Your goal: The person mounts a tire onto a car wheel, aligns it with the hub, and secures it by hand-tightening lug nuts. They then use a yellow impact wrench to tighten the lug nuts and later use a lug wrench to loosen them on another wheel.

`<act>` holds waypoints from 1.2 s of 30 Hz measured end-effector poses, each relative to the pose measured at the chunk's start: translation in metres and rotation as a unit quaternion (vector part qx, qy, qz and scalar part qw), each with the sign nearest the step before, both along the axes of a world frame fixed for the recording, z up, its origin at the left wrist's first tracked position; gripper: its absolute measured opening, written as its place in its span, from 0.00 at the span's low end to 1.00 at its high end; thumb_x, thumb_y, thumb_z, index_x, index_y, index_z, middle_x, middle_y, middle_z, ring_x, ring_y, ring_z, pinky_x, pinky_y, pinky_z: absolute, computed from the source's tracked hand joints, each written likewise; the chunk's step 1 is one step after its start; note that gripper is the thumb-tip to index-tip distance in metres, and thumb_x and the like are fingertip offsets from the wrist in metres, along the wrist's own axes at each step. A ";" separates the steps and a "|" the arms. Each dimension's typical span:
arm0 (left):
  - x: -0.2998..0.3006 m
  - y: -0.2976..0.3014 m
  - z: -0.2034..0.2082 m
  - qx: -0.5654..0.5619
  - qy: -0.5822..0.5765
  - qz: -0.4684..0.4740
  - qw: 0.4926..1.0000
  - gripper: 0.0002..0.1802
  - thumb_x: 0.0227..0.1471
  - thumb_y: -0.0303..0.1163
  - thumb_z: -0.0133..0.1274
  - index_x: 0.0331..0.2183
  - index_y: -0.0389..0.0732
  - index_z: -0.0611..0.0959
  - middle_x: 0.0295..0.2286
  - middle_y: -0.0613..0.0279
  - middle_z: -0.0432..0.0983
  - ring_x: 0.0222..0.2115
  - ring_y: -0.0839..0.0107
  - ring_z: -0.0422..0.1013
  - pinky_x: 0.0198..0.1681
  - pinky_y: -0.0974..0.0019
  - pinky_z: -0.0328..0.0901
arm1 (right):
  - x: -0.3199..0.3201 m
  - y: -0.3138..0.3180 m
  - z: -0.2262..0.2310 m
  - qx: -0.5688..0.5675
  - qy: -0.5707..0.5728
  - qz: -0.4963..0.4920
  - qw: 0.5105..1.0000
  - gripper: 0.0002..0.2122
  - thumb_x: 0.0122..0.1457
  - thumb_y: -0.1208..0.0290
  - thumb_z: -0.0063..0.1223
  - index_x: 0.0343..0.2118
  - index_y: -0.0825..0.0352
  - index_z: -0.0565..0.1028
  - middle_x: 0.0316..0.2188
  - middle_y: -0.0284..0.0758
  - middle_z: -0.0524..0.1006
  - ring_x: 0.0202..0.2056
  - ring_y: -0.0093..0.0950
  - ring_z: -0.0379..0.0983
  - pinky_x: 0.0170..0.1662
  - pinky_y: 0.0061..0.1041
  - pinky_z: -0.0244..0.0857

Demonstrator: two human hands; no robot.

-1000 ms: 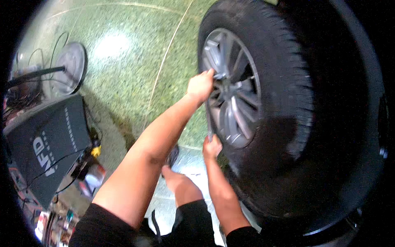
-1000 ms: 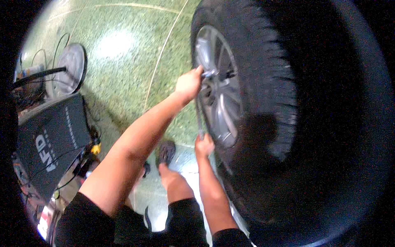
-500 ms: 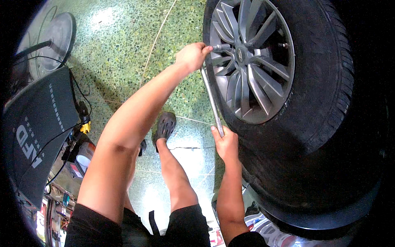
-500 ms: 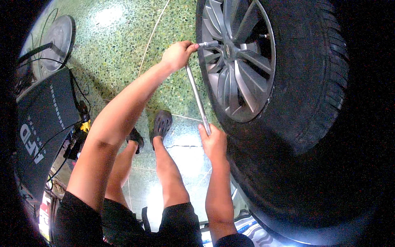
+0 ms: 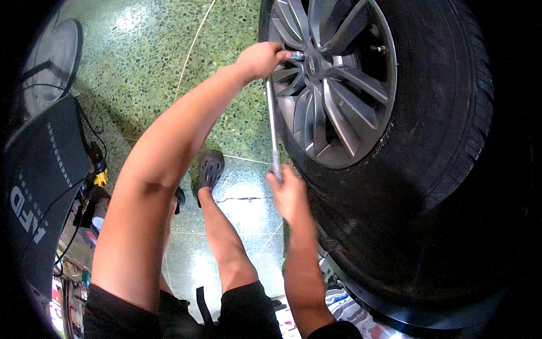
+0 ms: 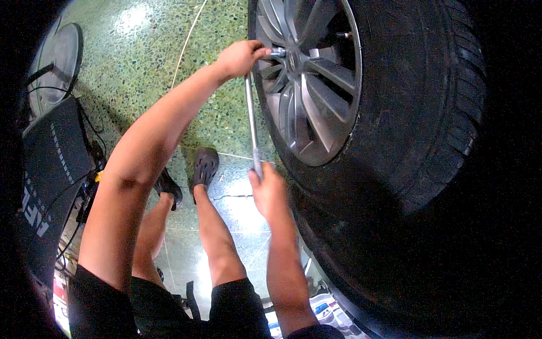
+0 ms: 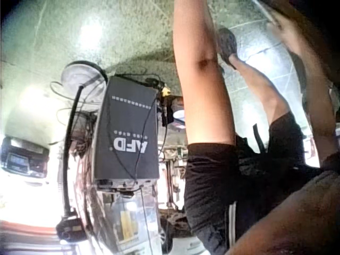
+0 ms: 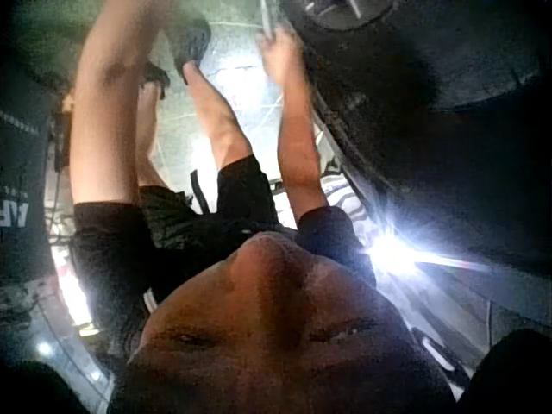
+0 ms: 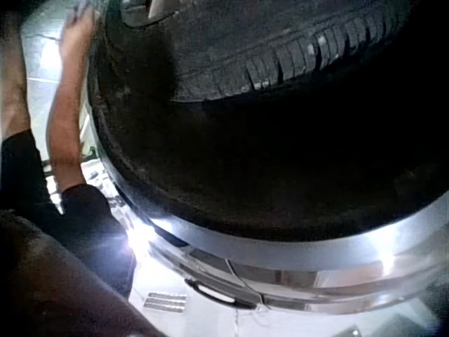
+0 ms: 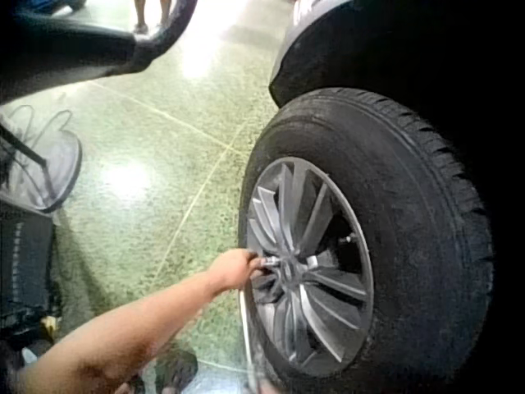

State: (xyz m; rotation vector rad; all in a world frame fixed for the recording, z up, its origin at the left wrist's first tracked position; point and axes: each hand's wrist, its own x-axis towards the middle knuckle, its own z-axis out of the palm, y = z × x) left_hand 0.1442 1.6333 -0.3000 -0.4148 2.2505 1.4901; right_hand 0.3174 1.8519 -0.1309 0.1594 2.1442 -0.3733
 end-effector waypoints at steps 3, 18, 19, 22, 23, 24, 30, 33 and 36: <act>0.008 0.012 0.009 -0.009 -0.002 0.003 1.000 0.27 0.61 0.58 0.46 0.44 0.45 0.82 0.37 0.50 0.82 0.42 0.49 0.76 0.46 0.50 0.69 | 0.038 0.020 -0.072 0.019 0.160 -0.081 0.984 0.15 0.63 0.58 0.54 0.39 0.68 0.74 0.28 0.52 0.78 0.33 0.53 0.77 0.36 0.47 0.68; 0.036 0.042 0.012 0.013 -0.055 0.267 0.962 0.34 0.53 0.60 0.56 0.45 0.38 0.78 0.36 0.44 0.81 0.40 0.45 0.77 0.43 0.48 0.70 | 0.020 0.022 -0.099 -0.004 0.282 -0.008 0.959 0.17 0.61 0.59 0.55 0.23 0.69 0.74 0.20 0.50 0.75 0.26 0.53 0.75 0.30 0.46 0.67; 0.050 0.063 0.023 -0.026 -0.067 0.342 0.937 0.33 0.54 0.57 0.56 0.46 0.36 0.75 0.36 0.40 0.80 0.40 0.43 0.77 0.43 0.47 0.70 | 0.021 0.028 -0.100 0.001 0.274 0.029 0.961 0.15 0.60 0.61 0.55 0.25 0.69 0.75 0.21 0.50 0.76 0.27 0.53 0.75 0.30 0.46 0.68; 0.122 0.135 0.062 0.020 -0.257 0.209 0.943 0.31 0.55 0.46 0.54 0.52 0.36 0.65 0.39 0.37 0.78 0.40 0.41 0.76 0.47 0.44 0.69 | 0.031 0.063 -0.121 -0.019 0.273 0.109 0.956 0.09 0.59 0.63 0.55 0.31 0.63 0.79 0.27 0.46 0.81 0.29 0.46 0.80 0.34 0.43 0.74; 0.148 0.147 0.095 0.015 -0.290 0.091 0.952 0.28 0.57 0.47 0.52 0.50 0.37 0.69 0.43 0.37 0.76 0.44 0.44 0.76 0.49 0.46 0.69 | 0.042 0.084 -0.143 -0.030 0.265 0.051 0.962 0.09 0.59 0.62 0.54 0.32 0.61 0.79 0.28 0.44 0.82 0.31 0.45 0.81 0.35 0.42 0.75; 0.185 0.164 0.090 -0.089 -0.244 0.056 0.964 0.23 0.58 0.47 0.51 0.44 0.38 0.74 0.45 0.41 0.74 0.44 0.45 0.75 0.48 0.48 0.70 | 0.031 0.061 -0.130 0.063 0.181 0.087 0.978 0.10 0.59 0.60 0.52 0.32 0.61 0.79 0.29 0.43 0.83 0.33 0.44 0.81 0.37 0.41 0.75; 0.206 0.178 0.071 -0.021 -0.088 0.202 0.975 0.19 0.57 0.46 0.51 0.39 0.39 0.75 0.39 0.46 0.72 0.39 0.43 0.74 0.40 0.45 0.70 | 0.017 0.046 -0.128 0.033 0.204 -0.079 0.975 0.13 0.61 0.58 0.50 0.29 0.61 0.78 0.27 0.43 0.81 0.31 0.44 0.80 0.32 0.42 0.72; 0.210 0.172 0.034 -0.076 -0.029 0.119 0.989 0.20 0.58 0.47 0.50 0.39 0.39 0.75 0.39 0.46 0.72 0.38 0.44 0.74 0.40 0.44 0.70 | 0.031 0.045 -0.156 0.072 0.265 -0.003 0.962 0.13 0.61 0.56 0.50 0.29 0.60 0.78 0.26 0.43 0.81 0.31 0.44 0.80 0.31 0.40 0.73; 0.200 0.161 0.040 -0.054 -0.133 0.096 0.985 0.23 0.57 0.50 0.50 0.41 0.38 0.77 0.39 0.47 0.73 0.39 0.45 0.75 0.42 0.45 0.70 | 0.018 0.021 -0.149 0.090 0.212 0.001 0.973 0.16 0.62 0.54 0.47 0.31 0.60 0.80 0.31 0.45 0.82 0.35 0.46 0.80 0.35 0.43 0.73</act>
